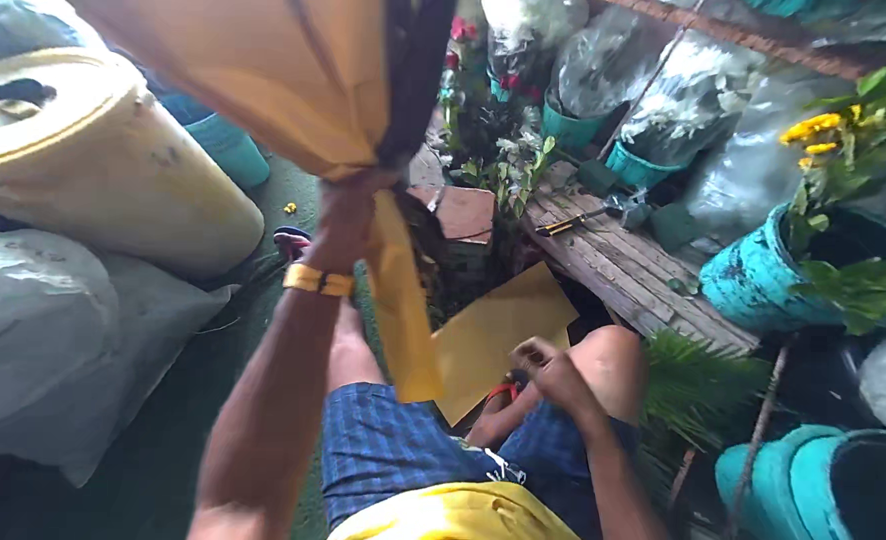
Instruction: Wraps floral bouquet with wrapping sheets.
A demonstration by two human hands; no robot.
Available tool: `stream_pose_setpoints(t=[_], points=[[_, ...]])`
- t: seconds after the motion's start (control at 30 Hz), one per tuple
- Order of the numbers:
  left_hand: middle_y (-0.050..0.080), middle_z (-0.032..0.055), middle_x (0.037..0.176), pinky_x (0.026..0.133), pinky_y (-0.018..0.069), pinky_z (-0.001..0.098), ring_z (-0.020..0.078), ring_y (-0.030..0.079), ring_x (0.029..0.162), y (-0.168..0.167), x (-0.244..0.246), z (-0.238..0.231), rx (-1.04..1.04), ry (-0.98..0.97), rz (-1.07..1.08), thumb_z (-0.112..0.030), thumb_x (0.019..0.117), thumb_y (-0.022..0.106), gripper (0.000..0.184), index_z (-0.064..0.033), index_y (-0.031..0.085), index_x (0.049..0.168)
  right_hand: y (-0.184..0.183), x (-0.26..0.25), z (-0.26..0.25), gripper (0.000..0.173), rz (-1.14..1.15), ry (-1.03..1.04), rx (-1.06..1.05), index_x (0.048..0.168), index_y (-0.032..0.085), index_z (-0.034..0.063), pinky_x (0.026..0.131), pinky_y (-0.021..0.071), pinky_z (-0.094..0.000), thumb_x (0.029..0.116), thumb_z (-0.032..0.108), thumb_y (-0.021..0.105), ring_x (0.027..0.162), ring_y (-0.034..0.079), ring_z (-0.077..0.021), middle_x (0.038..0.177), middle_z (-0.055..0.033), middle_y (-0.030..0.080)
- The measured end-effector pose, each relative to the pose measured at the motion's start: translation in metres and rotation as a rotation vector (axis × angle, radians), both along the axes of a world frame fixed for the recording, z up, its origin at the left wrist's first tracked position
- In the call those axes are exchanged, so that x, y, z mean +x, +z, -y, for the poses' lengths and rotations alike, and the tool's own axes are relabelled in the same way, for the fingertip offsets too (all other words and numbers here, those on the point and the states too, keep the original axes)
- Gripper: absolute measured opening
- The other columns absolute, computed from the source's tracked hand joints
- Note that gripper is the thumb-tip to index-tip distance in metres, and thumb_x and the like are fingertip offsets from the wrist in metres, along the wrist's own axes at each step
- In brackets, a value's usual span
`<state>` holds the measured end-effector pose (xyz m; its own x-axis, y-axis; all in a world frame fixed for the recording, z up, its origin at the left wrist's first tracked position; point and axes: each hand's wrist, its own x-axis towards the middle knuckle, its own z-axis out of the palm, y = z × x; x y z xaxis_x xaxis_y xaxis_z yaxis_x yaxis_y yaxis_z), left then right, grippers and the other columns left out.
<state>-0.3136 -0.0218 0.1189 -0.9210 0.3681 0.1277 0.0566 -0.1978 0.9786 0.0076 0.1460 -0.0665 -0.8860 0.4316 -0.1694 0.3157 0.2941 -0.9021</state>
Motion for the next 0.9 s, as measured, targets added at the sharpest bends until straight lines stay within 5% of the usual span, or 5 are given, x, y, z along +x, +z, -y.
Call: stream_pose_setpoints(t=[0.23,0.5,0.73,0.8,0.9], points=[[0.072,-0.0056,0.104,0.077,0.0617,0.0337,0.0094,0.07,0.091,-0.023,-0.017,0.06,-0.221,0.057,-0.135,-0.018,0.0881,0.078,0.031,-0.0194,0.066,0.117,-0.051,-0.072,-0.114,0.034,-0.018,-0.774,-0.195,0.119,0.066,-0.0008,0.082,0.0577,-0.0403,0.105,0.029,0.059,0.092,0.069,-0.0221,0.109,-0.0145,0.07],[0.073,-0.0034,0.1,0.08,0.0619,0.0315,0.0103,0.071,0.09,-0.062,-0.045,0.038,-0.119,0.026,-0.098,-0.008,0.0842,0.075,0.033,-0.0152,0.066,0.115,-0.2,-0.174,-0.138,0.042,0.194,-0.519,-0.13,0.135,0.063,0.0012,0.112,0.0463,-0.0484,0.1015,0.026,0.063,0.131,0.058,-0.0299,0.138,-0.0203,0.062],[0.074,-0.0052,0.09,0.078,0.0617,0.0269,0.0045,0.07,0.083,-0.07,-0.014,-0.008,-0.318,-0.115,-0.106,-0.008,0.0748,0.086,0.031,-0.0096,0.071,0.101,-0.083,-0.202,-0.119,0.044,-0.396,-0.619,0.125,0.143,0.044,0.0013,0.081,0.0643,-0.0376,0.1033,0.013,0.058,0.087,0.075,-0.0166,0.104,-0.0079,0.074],[0.069,0.0075,0.088,0.081,0.0541,0.0251,0.0071,0.063,0.081,-0.056,0.018,-0.016,-0.528,-0.239,0.025,0.003,0.0808,0.077,0.022,0.0072,0.068,0.101,-0.007,-0.191,-0.088,0.041,-0.294,-0.628,-0.113,0.138,0.043,-0.0027,0.084,0.0608,-0.0343,0.1014,0.006,0.059,0.089,0.072,-0.0167,0.107,-0.0121,0.071],[0.073,0.0105,0.111,0.093,0.0571,0.0311,0.012,0.068,0.104,-0.11,0.039,-0.031,-0.462,-0.433,-0.372,-0.031,0.0859,0.08,0.049,0.0018,0.068,0.12,0.104,-0.152,-0.016,0.027,0.186,-0.731,-0.453,0.126,0.055,-0.0139,0.083,0.0492,-0.017,0.1036,-0.004,0.044,0.092,0.059,-0.0048,0.111,-0.0151,0.064]])
